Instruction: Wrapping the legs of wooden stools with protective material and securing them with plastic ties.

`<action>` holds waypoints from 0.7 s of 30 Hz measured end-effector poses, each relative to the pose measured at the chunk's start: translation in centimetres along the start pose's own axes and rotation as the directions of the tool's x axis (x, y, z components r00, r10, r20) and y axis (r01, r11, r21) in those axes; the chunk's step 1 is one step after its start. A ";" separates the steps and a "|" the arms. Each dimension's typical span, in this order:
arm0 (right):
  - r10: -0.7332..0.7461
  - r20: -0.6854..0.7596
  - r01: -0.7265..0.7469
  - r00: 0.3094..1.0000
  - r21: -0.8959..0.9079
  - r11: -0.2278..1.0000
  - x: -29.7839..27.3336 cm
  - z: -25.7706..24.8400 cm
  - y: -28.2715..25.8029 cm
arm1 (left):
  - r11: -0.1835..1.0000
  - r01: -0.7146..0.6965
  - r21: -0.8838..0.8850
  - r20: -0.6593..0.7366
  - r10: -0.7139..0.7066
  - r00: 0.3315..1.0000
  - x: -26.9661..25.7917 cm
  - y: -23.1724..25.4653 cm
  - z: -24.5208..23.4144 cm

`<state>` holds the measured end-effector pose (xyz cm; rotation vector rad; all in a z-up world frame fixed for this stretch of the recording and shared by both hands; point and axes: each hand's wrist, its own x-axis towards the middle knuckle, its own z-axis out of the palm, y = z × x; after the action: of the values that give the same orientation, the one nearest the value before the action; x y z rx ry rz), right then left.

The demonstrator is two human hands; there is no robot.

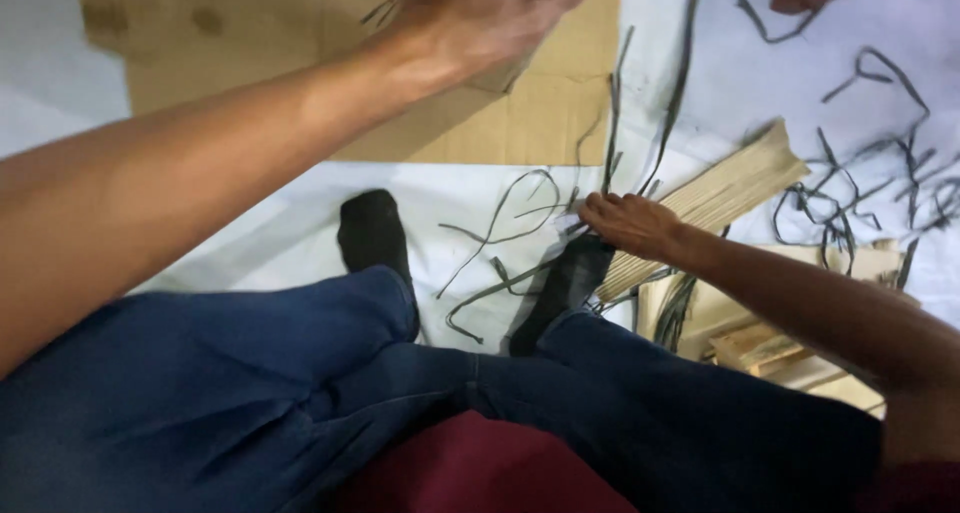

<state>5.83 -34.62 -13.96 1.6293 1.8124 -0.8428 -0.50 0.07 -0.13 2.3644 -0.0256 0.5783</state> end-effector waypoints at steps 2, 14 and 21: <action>-0.032 -0.023 0.031 0.999 -0.043 0.999 1.3 2.9 0.7 | 0.999 0.036 -0.010 0.000 -0.036 0.999 0.2 0.4 0.0; 0.600 -0.071 -0.489 0.797 0.508 0.709 2.7 -4.1 10.8 | 0.999 -0.003 0.043 -0.057 0.005 0.998 0.0 -2.4 2.4; 0.638 -0.114 -0.231 0.762 0.872 0.431 4.1 -5.9 14.9 | 0.996 0.018 0.086 -0.027 -0.015 1.000 0.0 0.2 -0.6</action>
<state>20.26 -26.48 -14.51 2.9709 1.0417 -1.2290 -0.79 0.28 0.44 2.4379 0.0312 0.6131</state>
